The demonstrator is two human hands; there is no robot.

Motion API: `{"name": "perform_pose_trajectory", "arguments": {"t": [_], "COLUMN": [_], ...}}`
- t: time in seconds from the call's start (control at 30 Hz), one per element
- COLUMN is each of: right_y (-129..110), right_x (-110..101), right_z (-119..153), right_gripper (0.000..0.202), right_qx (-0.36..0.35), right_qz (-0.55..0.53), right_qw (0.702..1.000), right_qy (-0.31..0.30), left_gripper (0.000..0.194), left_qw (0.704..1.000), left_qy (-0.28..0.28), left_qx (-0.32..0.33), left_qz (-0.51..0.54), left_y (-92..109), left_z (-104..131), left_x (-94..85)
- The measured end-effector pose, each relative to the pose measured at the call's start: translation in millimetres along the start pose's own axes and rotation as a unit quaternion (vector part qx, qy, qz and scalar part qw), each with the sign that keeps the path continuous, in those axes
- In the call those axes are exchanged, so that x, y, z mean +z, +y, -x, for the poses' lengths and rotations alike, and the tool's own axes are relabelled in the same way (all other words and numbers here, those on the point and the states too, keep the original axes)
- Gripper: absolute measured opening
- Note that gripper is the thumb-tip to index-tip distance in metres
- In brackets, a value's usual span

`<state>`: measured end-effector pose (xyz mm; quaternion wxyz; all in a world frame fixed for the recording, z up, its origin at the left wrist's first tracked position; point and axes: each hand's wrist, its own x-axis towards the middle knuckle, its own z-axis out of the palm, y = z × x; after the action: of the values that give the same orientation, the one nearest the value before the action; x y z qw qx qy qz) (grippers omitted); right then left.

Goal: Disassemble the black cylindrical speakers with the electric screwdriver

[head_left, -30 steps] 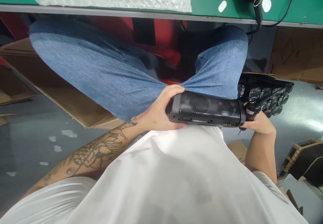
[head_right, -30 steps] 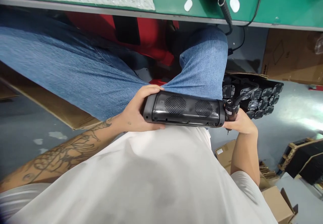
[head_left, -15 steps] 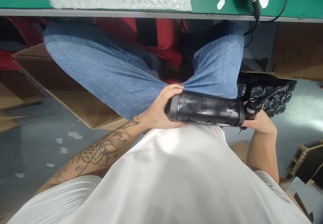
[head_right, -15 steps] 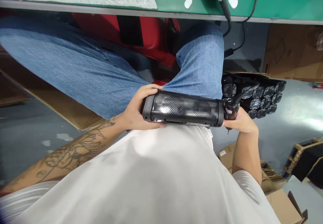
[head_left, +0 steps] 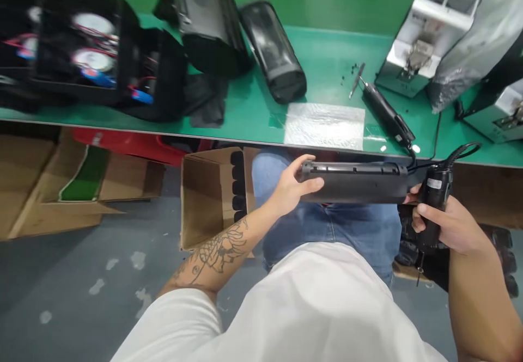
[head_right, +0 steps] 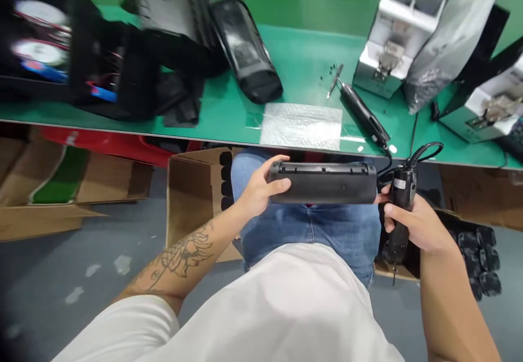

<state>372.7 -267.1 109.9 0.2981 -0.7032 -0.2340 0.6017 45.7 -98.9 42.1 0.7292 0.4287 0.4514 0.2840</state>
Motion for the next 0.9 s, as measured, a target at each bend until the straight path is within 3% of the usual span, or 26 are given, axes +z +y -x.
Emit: {"name": "perform_pose_trajectory", "arguments": {"t": [0.17, 0.43, 0.57, 0.9], "right_y": [-49, -68, -71, -74], "right_x": [25, 39, 39, 46], "right_z": [-14, -27, -27, -21], "right_gripper": [0.124, 0.129, 0.134, 0.136], "right_qx": [0.005, 0.047, 0.060, 0.076], "right_qz": [0.023, 0.056, 0.045, 0.054], "right_qw": [0.999, 0.997, 0.996, 0.995], "right_qy": [0.023, 0.013, 0.040, 0.033], "left_gripper": [0.074, 0.075, 0.083, 0.089], "left_qw": [0.995, 0.986, 0.984, 0.986], "left_qy": [0.067, 0.107, 0.134, 0.120], "left_qx": [0.020, 0.115, 0.120, 0.116], "left_qz": [0.073, 0.047, 0.014, 0.013], "left_y": [37, 69, 74, 65], "left_z": [-4, 11, 17, 20], "left_x": [-27.6, -62.2, -71.5, -85.2]}}
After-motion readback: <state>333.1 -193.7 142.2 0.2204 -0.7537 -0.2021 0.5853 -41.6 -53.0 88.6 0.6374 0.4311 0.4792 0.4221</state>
